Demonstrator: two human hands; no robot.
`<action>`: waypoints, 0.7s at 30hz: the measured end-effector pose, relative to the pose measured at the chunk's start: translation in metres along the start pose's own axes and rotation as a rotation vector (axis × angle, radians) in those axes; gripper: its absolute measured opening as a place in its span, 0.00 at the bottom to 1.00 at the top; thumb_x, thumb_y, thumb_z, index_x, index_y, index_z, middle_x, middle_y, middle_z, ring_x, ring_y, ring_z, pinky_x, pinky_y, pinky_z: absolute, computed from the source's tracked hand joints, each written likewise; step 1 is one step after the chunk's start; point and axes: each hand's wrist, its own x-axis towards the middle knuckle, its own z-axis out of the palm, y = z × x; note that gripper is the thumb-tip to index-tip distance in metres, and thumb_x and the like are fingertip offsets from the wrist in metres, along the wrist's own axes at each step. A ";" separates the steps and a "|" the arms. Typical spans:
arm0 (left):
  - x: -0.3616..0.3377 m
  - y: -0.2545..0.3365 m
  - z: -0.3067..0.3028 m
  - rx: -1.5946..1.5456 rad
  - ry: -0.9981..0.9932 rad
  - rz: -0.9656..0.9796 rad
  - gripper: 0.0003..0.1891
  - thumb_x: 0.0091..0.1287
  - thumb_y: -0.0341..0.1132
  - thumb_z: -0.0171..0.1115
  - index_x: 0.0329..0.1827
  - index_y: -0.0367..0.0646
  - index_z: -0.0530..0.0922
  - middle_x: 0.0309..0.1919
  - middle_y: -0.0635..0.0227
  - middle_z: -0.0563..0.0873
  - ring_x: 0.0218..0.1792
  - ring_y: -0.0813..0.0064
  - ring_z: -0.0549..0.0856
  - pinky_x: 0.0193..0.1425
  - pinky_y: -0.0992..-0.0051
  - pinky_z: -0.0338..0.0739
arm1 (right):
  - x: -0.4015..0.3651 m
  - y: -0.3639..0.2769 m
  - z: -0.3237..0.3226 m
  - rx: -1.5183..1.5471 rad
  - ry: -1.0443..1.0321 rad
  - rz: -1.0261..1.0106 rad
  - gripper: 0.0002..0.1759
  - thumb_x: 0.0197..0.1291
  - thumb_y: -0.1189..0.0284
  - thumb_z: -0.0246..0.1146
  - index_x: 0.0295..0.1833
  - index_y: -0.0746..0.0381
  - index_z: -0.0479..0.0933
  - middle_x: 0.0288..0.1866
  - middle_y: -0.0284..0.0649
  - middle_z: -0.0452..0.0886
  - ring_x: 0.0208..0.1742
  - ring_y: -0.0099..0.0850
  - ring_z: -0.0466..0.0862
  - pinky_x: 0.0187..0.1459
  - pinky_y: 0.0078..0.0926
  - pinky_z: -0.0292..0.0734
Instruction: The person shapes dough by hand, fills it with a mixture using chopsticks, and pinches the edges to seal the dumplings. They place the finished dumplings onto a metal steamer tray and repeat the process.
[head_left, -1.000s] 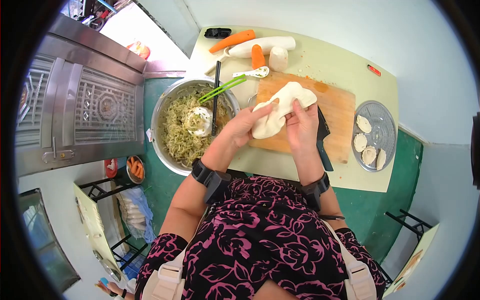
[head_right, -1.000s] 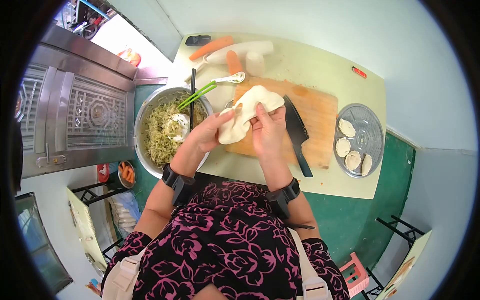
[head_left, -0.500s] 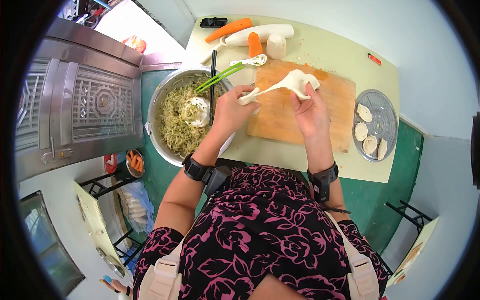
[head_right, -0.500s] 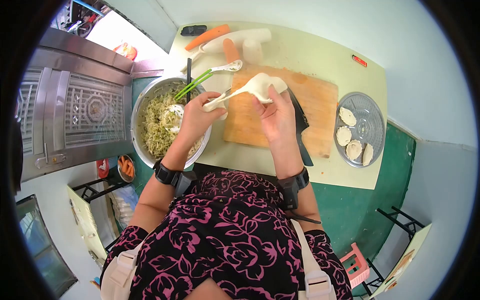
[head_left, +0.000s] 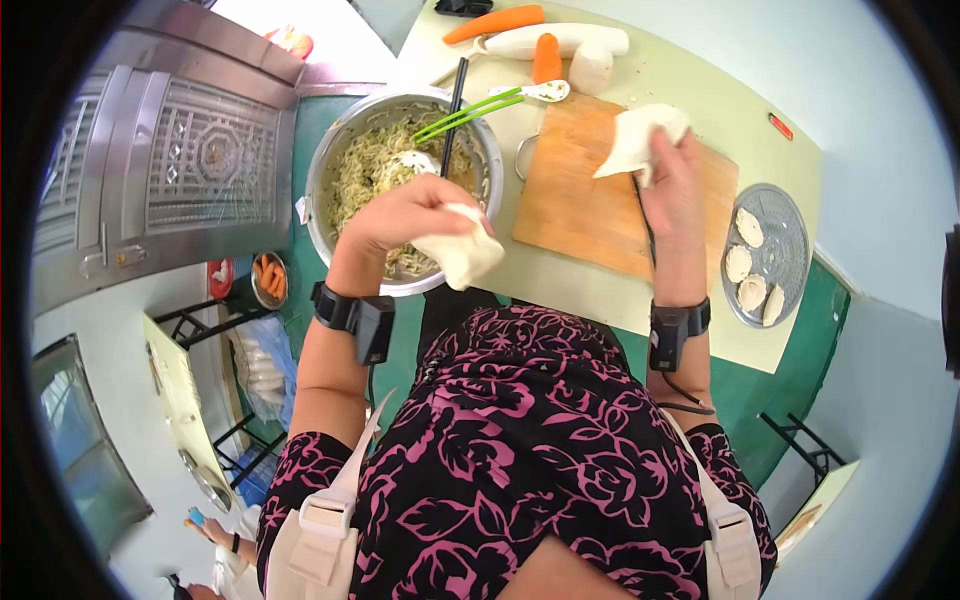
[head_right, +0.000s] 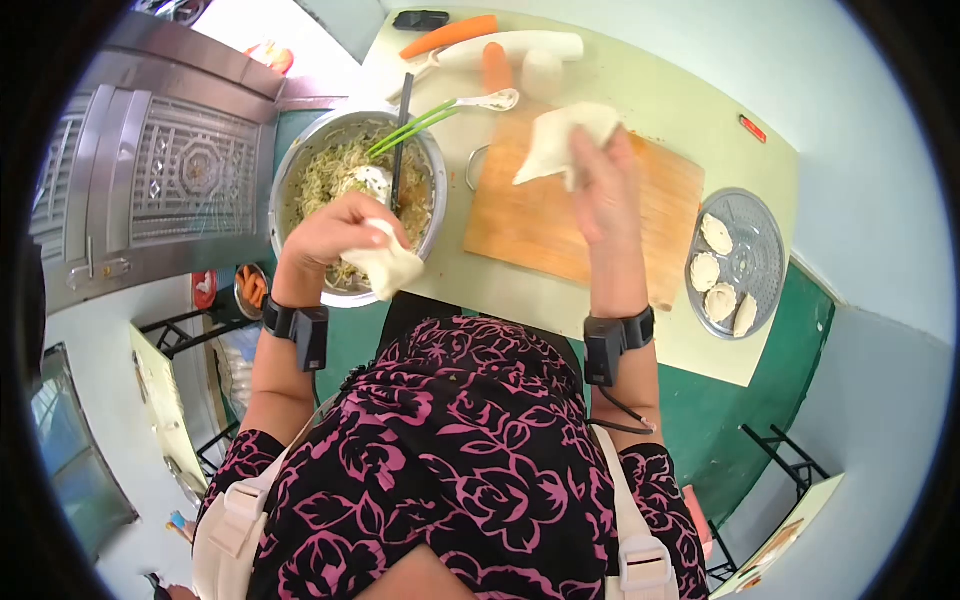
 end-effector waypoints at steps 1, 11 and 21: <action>-0.009 -0.008 -0.006 -0.168 0.147 0.031 0.15 0.57 0.39 0.58 0.39 0.35 0.78 0.29 0.63 0.82 0.30 0.76 0.80 0.37 0.78 0.74 | -0.001 -0.004 0.000 0.026 -0.003 0.010 0.17 0.57 0.79 0.53 0.53 0.65 0.63 0.45 0.37 0.74 0.45 0.24 0.75 0.46 0.24 0.72; -0.047 -0.083 -0.020 -0.974 0.961 0.129 0.18 0.61 0.46 0.55 0.47 0.42 0.73 0.38 0.68 0.82 0.37 0.76 0.82 0.33 0.81 0.79 | -0.009 0.092 0.042 -0.466 -0.820 0.453 0.12 0.53 0.70 0.60 0.38 0.68 0.72 0.29 0.34 0.77 0.30 0.20 0.74 0.32 0.20 0.69; -0.044 -0.101 -0.011 -1.102 0.898 0.159 0.18 0.63 0.37 0.53 0.49 0.32 0.69 0.44 0.58 0.78 0.44 0.67 0.80 0.49 0.69 0.76 | 0.013 0.130 0.002 -0.718 -0.483 0.591 0.15 0.53 0.67 0.59 0.39 0.69 0.72 0.31 0.40 0.79 0.30 0.25 0.78 0.32 0.22 0.72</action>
